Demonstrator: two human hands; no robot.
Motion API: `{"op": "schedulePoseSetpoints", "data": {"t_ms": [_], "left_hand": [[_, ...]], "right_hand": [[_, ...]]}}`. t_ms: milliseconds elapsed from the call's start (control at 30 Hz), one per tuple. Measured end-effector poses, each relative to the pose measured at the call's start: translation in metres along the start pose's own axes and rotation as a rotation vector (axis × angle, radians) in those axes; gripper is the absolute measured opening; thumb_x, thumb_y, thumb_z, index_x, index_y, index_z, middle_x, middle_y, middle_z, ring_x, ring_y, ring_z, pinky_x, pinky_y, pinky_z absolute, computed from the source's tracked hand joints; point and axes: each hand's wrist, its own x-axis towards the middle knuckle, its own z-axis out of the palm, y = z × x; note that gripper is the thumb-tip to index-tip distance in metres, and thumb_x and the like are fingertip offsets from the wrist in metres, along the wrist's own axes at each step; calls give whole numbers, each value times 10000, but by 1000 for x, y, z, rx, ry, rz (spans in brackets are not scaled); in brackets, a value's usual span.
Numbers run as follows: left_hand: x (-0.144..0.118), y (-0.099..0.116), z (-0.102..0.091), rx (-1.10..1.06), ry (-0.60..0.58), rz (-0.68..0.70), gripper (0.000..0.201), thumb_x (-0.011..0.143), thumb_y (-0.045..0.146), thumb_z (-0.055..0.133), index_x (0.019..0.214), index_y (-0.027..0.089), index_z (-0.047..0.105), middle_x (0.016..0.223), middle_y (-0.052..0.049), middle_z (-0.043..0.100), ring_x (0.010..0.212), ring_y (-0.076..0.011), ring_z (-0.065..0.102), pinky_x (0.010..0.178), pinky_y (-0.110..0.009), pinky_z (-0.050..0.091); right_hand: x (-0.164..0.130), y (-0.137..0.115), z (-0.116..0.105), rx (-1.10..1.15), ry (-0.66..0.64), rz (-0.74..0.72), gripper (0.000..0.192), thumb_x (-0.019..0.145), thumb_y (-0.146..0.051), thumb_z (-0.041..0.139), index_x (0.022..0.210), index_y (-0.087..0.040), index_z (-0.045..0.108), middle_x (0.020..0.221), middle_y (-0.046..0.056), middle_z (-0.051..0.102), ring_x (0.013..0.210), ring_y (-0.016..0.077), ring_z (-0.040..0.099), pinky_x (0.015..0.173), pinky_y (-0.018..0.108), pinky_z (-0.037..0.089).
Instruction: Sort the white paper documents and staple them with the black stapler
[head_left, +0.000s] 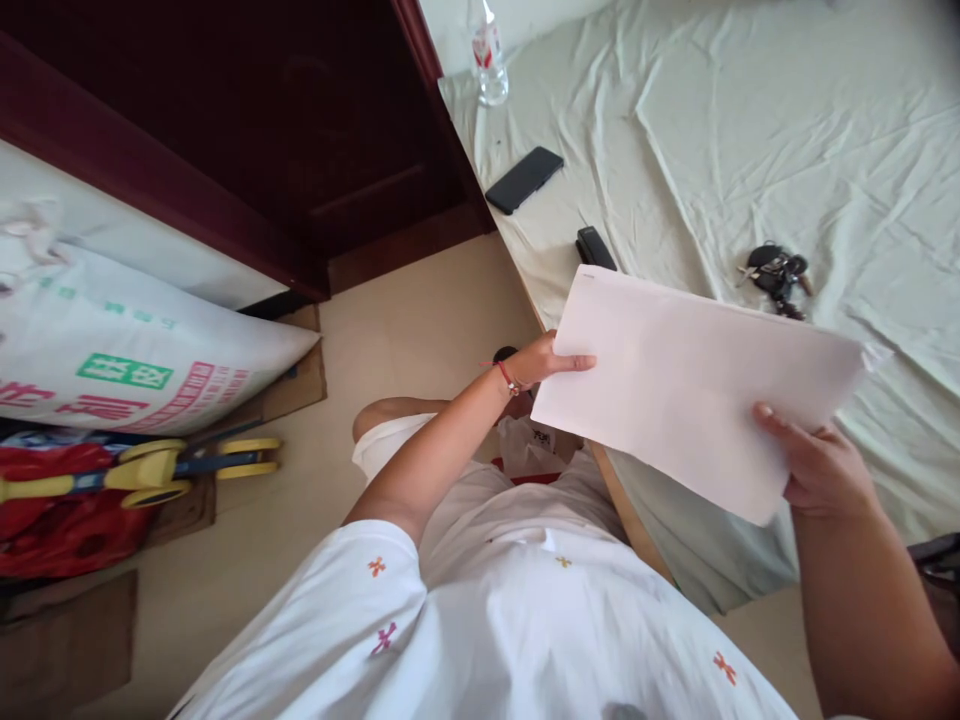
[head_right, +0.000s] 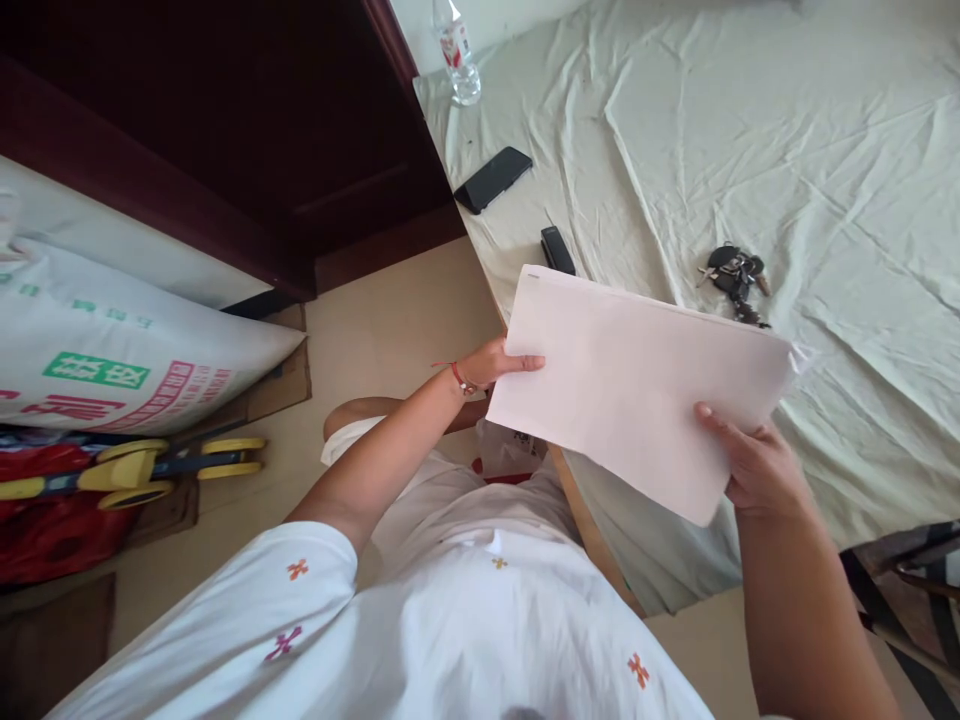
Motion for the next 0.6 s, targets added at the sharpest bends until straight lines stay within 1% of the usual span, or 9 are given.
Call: {"op": "schedulePoseSetpoints", "data": {"t_ms": [67,133,233,300,367,433,533,600], "left_hand": [[-2,-1,-1,-30,2,6,669,534,503,1002,1057,150,778,1107,-178,795,1013,-353,763,959,-528,603],[-2,1,-1,-40,2,31,688,513,488,1013,1069,157,777,1121,-171,796,1044,-348,760,979,-526,603],[0,12,1,16,44,142,662,520,528,1000,1027,162,782,1092,-128,808,1082,-319,752,1042,-511,584],[3,21,2,81,66,229,650,554,578,970,1023,166,789,1105,-109,808,1140,-315,735,1093,-507,559],[7,29,0,151,54,274,673,567,594,956,1058,163,792,1161,-117,799,1198,-325,713,1127,-510,536],[10,33,-3,214,39,275,713,544,568,974,1090,149,789,1208,-141,784,1222,-336,701,1146,-514,520],[13,27,-8,270,46,232,730,509,533,995,1090,142,789,1218,-156,778,1215,-337,701,1158,-523,505],[13,19,-8,276,53,217,703,528,551,982,1077,153,794,1202,-142,785,1211,-330,701,1154,-518,507]], "right_hand": [[-5,4,2,36,-27,-106,572,430,-358,1010,930,-204,778,1048,103,782,879,251,743,735,348,657],[-10,6,3,40,9,-225,543,429,-354,1000,895,-201,766,1028,84,772,970,248,724,858,379,643],[-11,1,0,-1,115,-380,541,384,-378,991,833,-209,739,986,61,759,1022,260,697,1050,491,561],[-8,-4,-5,-41,143,-480,552,378,-409,980,832,-230,723,974,49,755,1026,272,694,1104,553,506],[-2,-6,-10,-105,124,-553,543,411,-446,966,851,-242,723,973,48,754,1014,276,697,1092,567,502],[4,-5,-15,-172,72,-576,500,459,-448,955,856,-233,739,978,63,756,980,267,698,1034,533,541],[13,3,-23,-234,9,-552,450,483,-385,961,848,-209,764,983,85,763,939,254,698,929,458,599],[17,8,-29,-277,44,-544,448,457,-359,979,818,-204,764,967,84,766,929,260,705,898,441,622]]}}
